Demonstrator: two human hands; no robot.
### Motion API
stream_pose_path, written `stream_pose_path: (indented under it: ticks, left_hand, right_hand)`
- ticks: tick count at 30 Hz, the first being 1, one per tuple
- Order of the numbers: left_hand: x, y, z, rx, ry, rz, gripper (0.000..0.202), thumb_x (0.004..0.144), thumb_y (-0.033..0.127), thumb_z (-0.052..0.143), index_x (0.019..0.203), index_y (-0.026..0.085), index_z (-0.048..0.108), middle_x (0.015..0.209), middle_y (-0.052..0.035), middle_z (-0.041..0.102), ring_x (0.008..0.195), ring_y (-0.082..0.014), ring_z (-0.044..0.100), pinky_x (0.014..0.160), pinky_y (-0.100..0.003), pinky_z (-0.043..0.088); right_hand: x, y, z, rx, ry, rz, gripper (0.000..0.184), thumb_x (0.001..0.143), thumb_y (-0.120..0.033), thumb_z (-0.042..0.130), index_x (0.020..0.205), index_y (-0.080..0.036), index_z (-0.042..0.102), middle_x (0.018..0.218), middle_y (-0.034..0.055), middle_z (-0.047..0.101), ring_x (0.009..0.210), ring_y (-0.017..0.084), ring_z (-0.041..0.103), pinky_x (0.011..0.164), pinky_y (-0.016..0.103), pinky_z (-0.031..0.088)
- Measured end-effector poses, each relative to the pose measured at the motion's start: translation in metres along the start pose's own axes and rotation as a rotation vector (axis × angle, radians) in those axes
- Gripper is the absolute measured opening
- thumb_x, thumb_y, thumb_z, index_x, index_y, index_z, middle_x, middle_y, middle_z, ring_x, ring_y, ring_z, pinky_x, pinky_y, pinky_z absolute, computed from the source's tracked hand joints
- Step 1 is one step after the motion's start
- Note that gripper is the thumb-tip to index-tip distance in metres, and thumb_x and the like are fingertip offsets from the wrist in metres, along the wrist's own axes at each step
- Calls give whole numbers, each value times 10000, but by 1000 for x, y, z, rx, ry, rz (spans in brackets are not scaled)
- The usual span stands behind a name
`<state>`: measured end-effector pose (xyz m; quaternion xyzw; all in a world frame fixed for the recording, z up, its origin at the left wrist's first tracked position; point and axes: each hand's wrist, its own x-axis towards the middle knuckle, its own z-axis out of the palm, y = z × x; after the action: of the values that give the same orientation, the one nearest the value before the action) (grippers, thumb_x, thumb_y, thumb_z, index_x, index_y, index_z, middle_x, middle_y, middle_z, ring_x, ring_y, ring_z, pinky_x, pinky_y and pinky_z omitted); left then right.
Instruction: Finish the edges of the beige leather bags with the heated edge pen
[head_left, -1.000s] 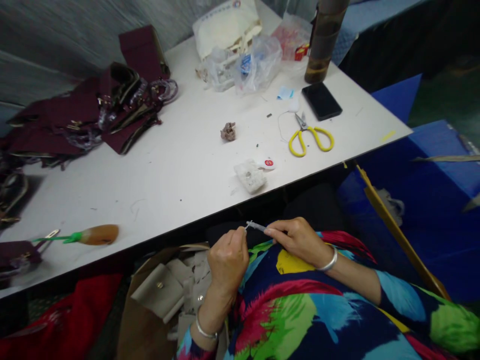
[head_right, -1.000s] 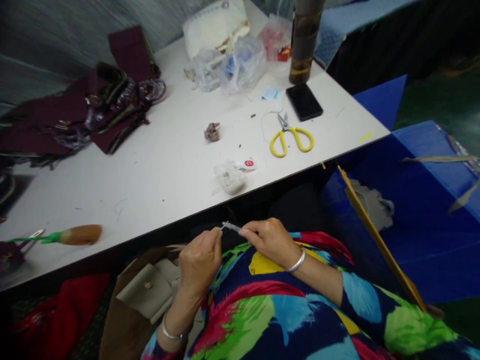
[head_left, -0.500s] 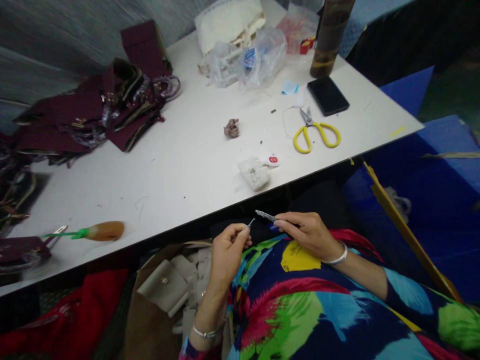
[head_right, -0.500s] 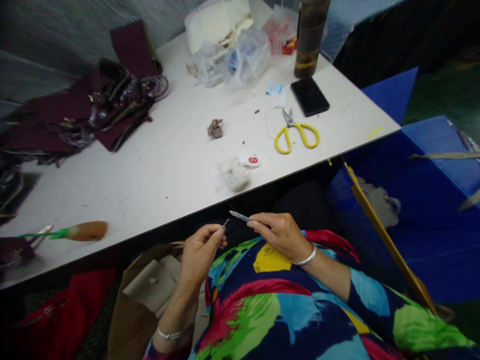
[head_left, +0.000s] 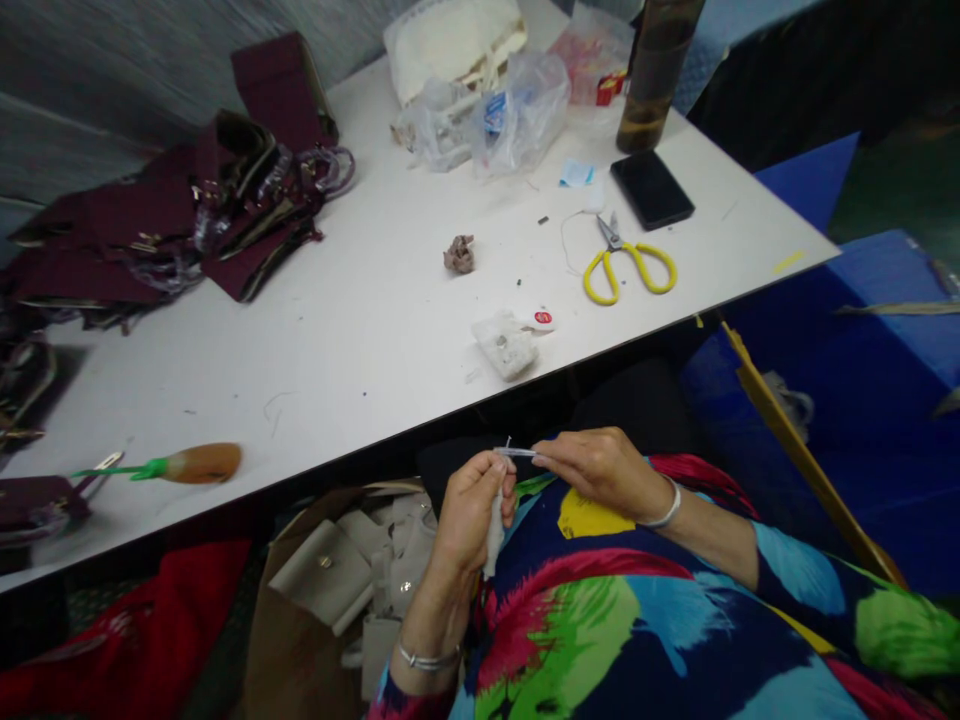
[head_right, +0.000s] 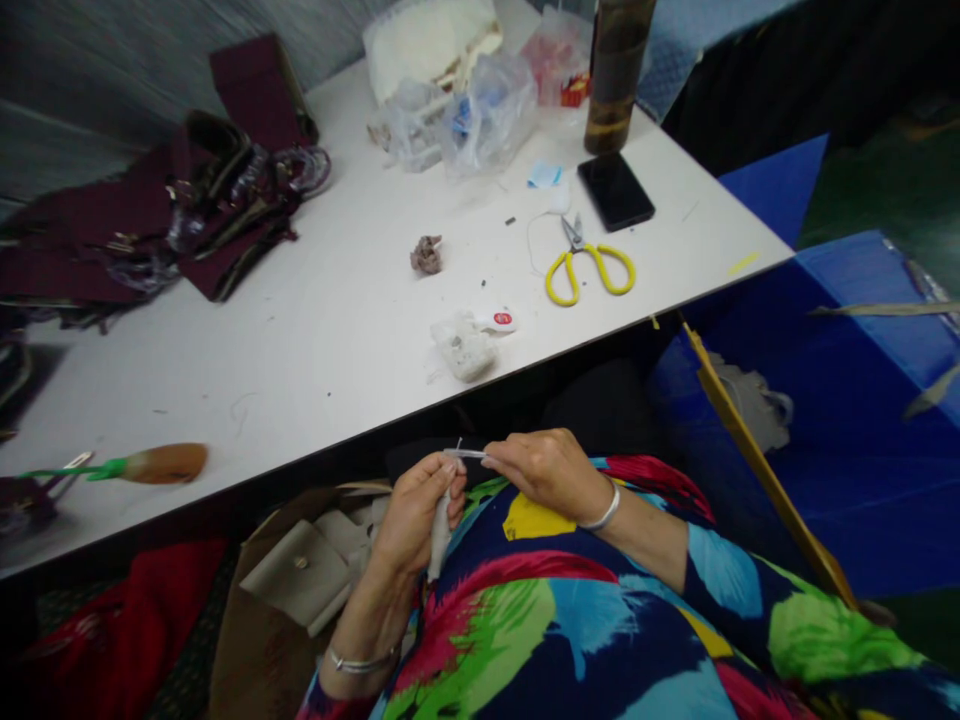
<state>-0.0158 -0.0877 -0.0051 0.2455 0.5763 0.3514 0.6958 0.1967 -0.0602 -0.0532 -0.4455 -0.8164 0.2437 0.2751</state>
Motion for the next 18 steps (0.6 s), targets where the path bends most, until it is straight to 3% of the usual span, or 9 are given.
stream_pose_path:
  ticks: [4, 7, 11, 18]
  left_hand:
    - [-8, 3, -7, -2, -15, -36, 327, 771, 419, 827, 815, 150, 644, 580, 56, 526, 415, -55, 437, 392, -170, 338]
    - [-4, 5, -12, -86, 15, -82, 363, 714, 404, 870, 805, 153, 625, 575, 60, 524, 421, -52, 431, 392, -166, 348]
    - [4, 5, -13, -94, -39, -142, 380, 706, 402, 885, 810, 149, 622, 571, 58, 523, 414, -51, 422, 380, -166, 339]
    - [1, 1, -14, -120, -47, -159, 409, 681, 395, 911, 806, 150, 609, 573, 68, 498, 409, -33, 378, 378, -149, 271]
  right_hand:
    - [4, 9, -5, 69, 208, 180, 294, 1083, -346, 545, 1115, -186, 789, 1011, 102, 819, 827, 212, 779, 745, 282, 571]
    - [4, 1, -4, 165, 94, 61, 281, 1085, -356, 548, 1151, -214, 781, 997, 69, 818, 833, 184, 773, 776, 257, 566]
    - [1, -9, 3, 124, -69, -61, 313, 1099, -377, 523, 1121, -205, 784, 858, 49, 786, 755, 156, 743, 708, 226, 516]
    - [4, 5, 6, 65, -33, -2, 303, 1088, -387, 545, 1093, -221, 799, 865, 50, 790, 766, 163, 748, 698, 229, 504]
